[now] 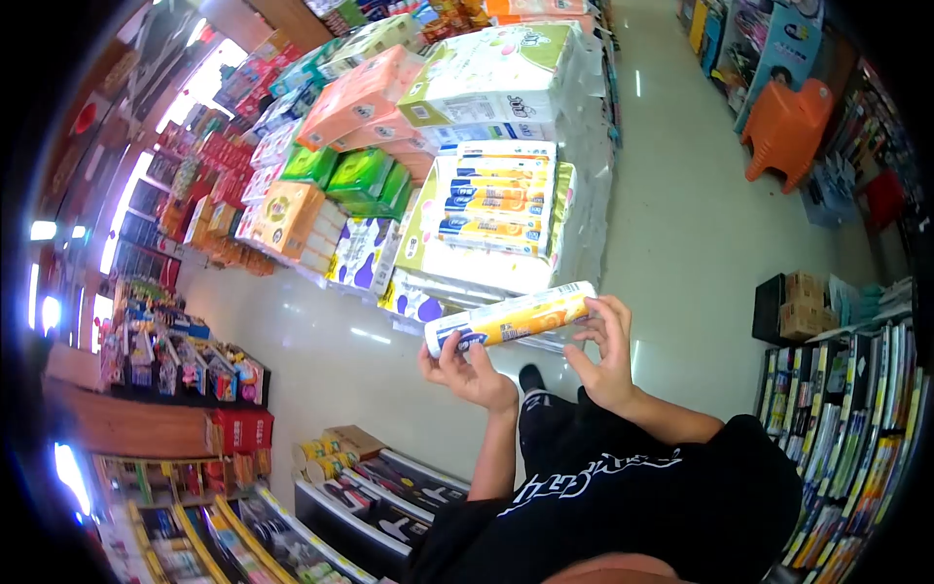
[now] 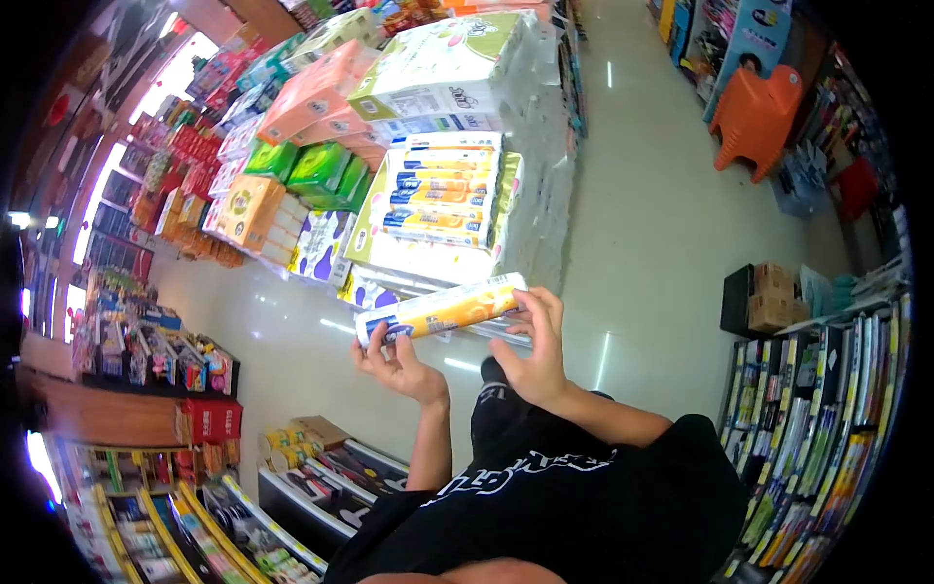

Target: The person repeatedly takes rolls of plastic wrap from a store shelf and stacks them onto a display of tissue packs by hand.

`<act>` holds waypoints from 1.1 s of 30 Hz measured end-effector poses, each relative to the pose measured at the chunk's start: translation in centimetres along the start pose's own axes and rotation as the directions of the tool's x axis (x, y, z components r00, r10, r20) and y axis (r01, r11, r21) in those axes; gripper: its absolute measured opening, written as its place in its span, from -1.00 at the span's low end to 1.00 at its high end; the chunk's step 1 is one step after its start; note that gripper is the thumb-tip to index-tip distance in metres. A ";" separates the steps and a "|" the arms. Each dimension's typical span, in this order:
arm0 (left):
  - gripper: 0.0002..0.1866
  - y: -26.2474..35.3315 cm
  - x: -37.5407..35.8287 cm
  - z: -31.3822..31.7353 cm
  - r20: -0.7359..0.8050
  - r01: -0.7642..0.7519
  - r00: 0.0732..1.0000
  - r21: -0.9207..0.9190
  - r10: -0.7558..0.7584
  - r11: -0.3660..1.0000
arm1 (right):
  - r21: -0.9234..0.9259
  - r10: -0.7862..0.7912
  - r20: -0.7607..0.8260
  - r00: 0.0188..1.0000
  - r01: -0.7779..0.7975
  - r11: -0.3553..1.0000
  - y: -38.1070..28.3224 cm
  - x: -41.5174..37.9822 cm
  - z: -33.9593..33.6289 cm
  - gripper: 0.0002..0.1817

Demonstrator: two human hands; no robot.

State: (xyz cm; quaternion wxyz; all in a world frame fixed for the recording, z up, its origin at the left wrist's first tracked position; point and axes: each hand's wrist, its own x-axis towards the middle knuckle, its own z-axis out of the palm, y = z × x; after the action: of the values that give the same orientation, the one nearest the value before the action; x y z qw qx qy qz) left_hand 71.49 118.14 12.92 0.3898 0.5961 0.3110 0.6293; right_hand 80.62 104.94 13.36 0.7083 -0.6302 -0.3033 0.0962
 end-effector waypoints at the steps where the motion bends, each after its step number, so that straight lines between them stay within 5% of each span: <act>1: -0.71 -1.4 1.2 0.4 0.066 0.027 0.997 0.040 -0.029 0.999 | -0.035 0.041 -0.032 0.999 -0.042 0.999 0.9 0.6 0.7 -0.29; 6: -0.72 -7.5 7.3 3.7 0.278 0.154 0.946 0.063 -0.165 0.986 | -0.102 0.132 -0.113 0.985 -0.144 0.984 5.1 5.0 4.4 -0.29; 8: -0.72 -9.6 10.3 5.4 0.385 0.013 0.910 0.338 -0.151 0.941 | -0.133 0.129 -0.171 0.977 -0.152 0.979 6.1 7.8 6.1 -0.30; 10: -0.68 -10.7 13.0 7.1 0.440 0.077 0.871 0.320 -0.220 0.944 | -0.211 0.119 -0.230 0.966 -0.169 0.963 6.5 9.9 7.5 -0.31; 12: -0.63 -12.6 15.9 8.6 0.556 -0.050 0.807 0.400 -0.199 0.915 | -0.225 0.118 -0.298 0.947 -0.190 0.956 7.0 12.6 8.8 -0.34; 16: -0.51 -14.6 20.1 11.7 0.675 -0.054 0.714 0.318 -0.187 0.946 | -0.323 0.079 -0.376 0.923 -0.211 0.922 8.2 17.7 9.8 -0.33; 18: -0.44 -15.3 21.6 13.3 0.731 0.062 0.641 0.254 -0.234 0.965 | -0.225 0.134 -0.422 0.897 -0.247 0.942 9.4 19.7 9.8 -0.32; 20: -0.42 -16.7 22.8 14.6 0.779 -0.114 0.612 0.261 -0.139 0.959 | -0.135 0.194 -0.473 0.859 -0.288 0.948 8.9 22.1 10.0 -0.32; 22: -0.39 -17.5 23.9 16.2 0.813 -0.077 0.572 0.188 -0.111 0.979 | 0.138 0.293 -0.454 0.842 -0.258 0.956 9.2 24.1 9.7 -0.33; 27: -0.41 -19.2 26.2 19.5 0.843 0.080 0.525 0.093 -0.121 0.992 | 0.012 0.058 -0.481 0.875 -0.060 0.998 10.7 28.3 9.0 -0.40; 33: -0.45 -20.0 27.2 21.5 0.862 0.026 0.495 0.111 -0.110 0.993 | 0.085 -0.094 -0.514 0.853 0.159 0.984 11.8 29.3 8.3 -0.69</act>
State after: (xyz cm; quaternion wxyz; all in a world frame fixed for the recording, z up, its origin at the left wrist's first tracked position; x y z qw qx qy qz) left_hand 95.68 150.09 11.69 0.4923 0.8341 0.1228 0.2165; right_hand 102.32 129.21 11.30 0.8055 -0.5667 -0.1405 -0.1012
